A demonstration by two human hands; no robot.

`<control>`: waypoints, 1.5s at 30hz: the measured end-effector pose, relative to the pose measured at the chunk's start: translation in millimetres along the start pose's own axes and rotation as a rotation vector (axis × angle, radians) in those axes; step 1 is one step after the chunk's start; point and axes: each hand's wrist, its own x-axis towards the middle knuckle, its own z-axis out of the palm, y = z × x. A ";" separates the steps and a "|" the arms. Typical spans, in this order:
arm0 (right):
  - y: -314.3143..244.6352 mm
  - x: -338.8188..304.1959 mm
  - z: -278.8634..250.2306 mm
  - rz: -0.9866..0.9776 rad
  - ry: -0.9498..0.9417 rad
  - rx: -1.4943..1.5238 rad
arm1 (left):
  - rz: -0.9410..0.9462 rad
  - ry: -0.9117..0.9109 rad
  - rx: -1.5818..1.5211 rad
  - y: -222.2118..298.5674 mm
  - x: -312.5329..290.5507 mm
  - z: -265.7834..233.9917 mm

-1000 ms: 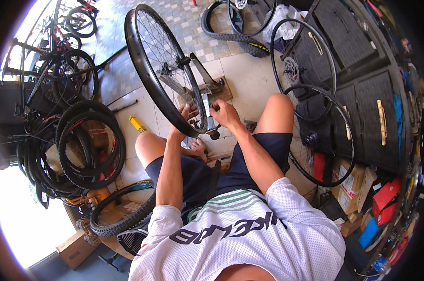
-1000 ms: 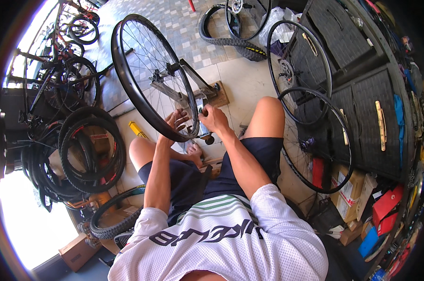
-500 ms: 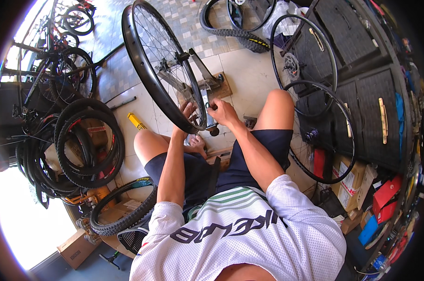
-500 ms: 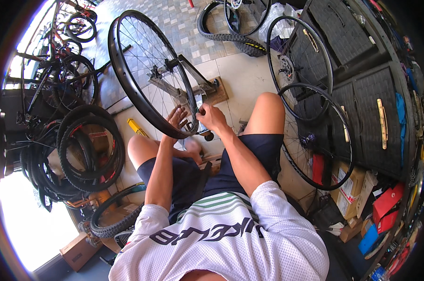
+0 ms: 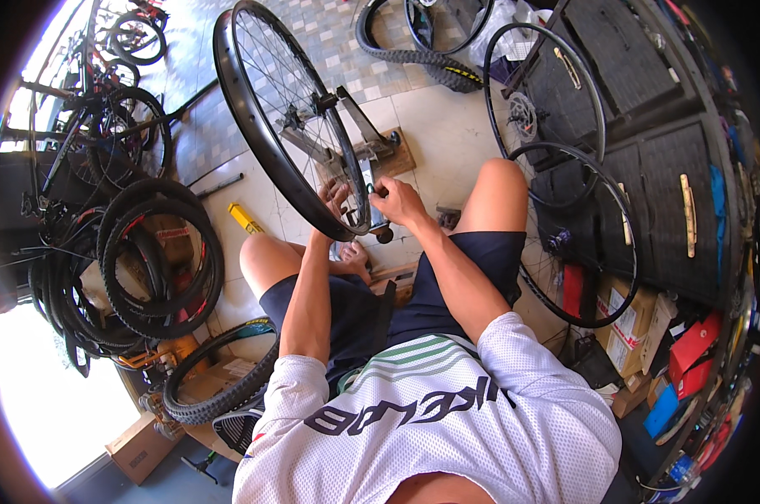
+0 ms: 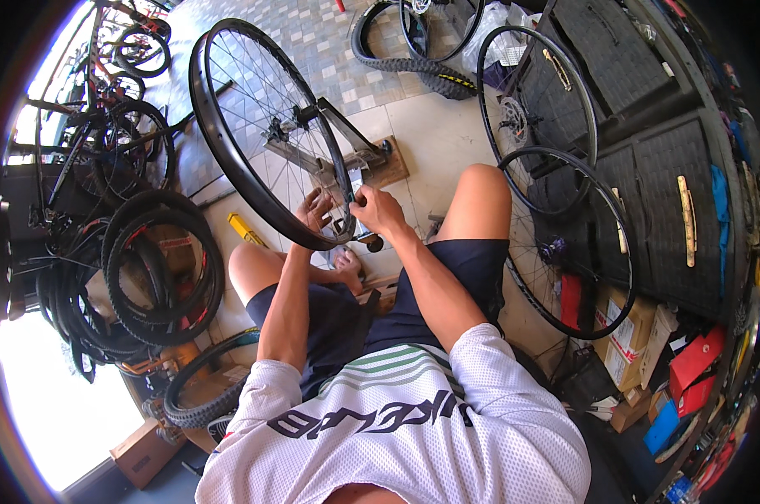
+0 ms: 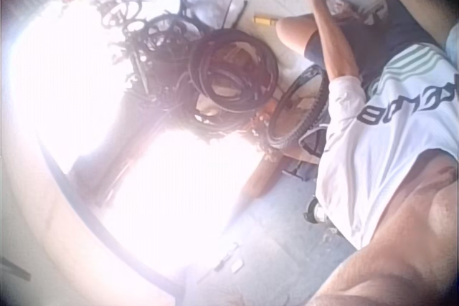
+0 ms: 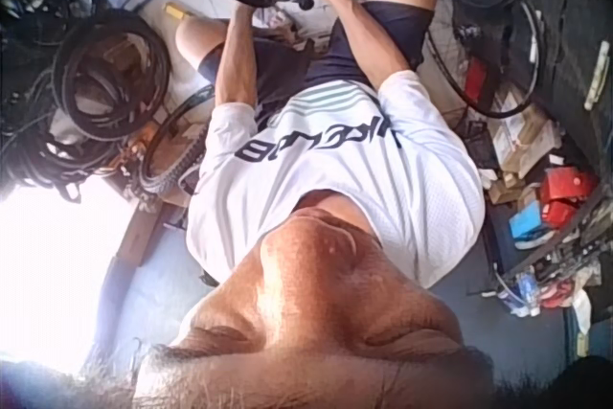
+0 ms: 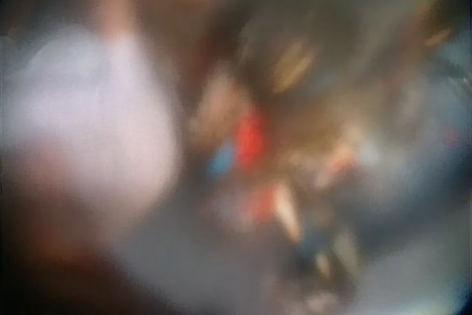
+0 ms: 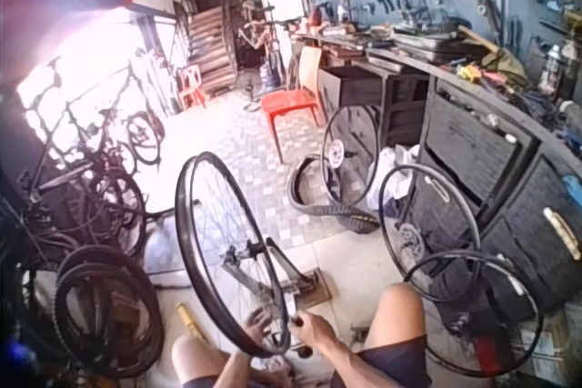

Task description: The person sits on the floor and uses a spoke wrench to adjust the spokes on a bicycle wheel mounted on a truing stand. They rotate the wheel and make small adjustments to the spoke nipples.

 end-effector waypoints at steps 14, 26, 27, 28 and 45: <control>17.1 5.1 18.3 -0.002 -0.133 0.177 | 0.117 -0.107 -0.085 -21.2 0.5 1.9; 3.3 -1.7 26.9 -0.091 -0.122 0.170 | -0.127 -0.239 0.021 -11.9 -0.1 -15.1; 0.8 -2.6 26.6 -0.108 -0.126 0.143 | -0.154 -0.260 0.021 -9.0 -1.1 -18.4; -1.1 -3.2 25.6 -0.125 -0.130 0.116 | -0.182 -0.282 0.021 -6.4 -2.1 -21.4; -6.5 -2.2 22.1 -0.104 -0.110 0.231 | -0.173 -0.161 0.093 -5.2 -7.1 -17.2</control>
